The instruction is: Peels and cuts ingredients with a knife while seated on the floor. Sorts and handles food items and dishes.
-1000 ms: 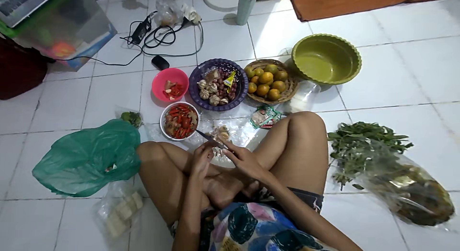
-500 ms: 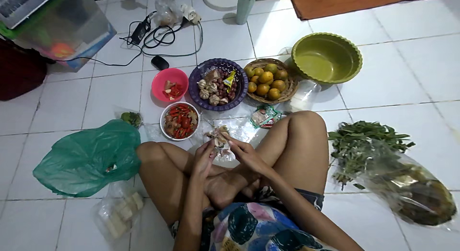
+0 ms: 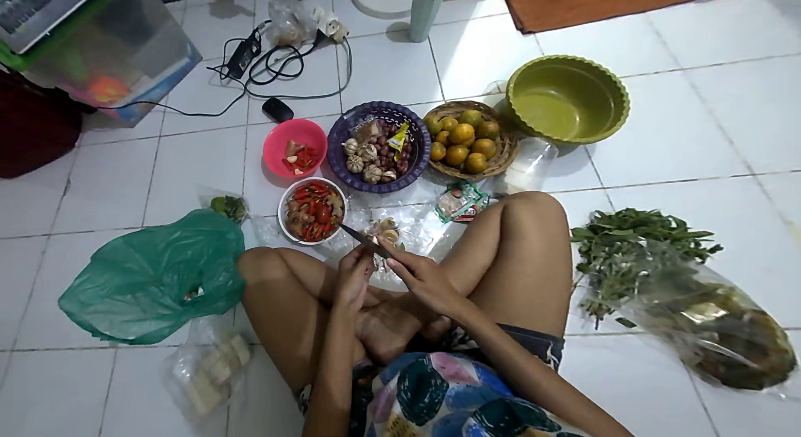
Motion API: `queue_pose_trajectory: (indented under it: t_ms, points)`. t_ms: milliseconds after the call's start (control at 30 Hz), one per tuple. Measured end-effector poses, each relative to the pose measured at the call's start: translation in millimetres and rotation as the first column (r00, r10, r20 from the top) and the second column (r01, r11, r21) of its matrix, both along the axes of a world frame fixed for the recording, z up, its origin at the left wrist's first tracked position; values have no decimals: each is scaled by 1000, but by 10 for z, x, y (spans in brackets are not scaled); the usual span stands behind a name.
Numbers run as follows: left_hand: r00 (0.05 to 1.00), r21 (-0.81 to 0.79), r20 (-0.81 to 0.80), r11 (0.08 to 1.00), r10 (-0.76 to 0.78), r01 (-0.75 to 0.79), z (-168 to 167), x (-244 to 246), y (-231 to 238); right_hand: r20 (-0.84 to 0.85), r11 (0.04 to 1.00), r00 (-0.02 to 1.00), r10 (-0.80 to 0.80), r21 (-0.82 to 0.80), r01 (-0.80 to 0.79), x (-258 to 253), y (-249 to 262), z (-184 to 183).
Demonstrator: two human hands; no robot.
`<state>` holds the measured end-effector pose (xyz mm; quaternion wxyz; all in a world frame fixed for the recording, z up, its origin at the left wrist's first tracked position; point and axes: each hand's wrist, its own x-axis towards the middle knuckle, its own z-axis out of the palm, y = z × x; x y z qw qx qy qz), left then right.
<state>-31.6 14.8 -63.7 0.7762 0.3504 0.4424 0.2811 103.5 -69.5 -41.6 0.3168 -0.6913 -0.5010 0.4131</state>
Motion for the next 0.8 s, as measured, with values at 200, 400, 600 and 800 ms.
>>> queue_pose_trajectory:
  t_ms: [200, 400, 600, 800]
  points:
    - [998, 79, -66, 997, -2, 7, 16, -8, 12, 32, 1000, 999, -11, 8, 11, 4, 6, -23]
    - [996, 100, -84, 995, 4, 4, 32, -10, -16, 2, 1000, 1000, 7, 2, -7, -6, -16, -1]
    - [998, 96, -65, 995, 22, -16, 39, 4, -20, 76, 997, 996, -36, 72, 30, -24, -21, -51]
    - [996, 121, -86, 993, 9, 2, 65, -6, -9, -512, 983, 839, -184, -117, 144, 18, 28, 7]
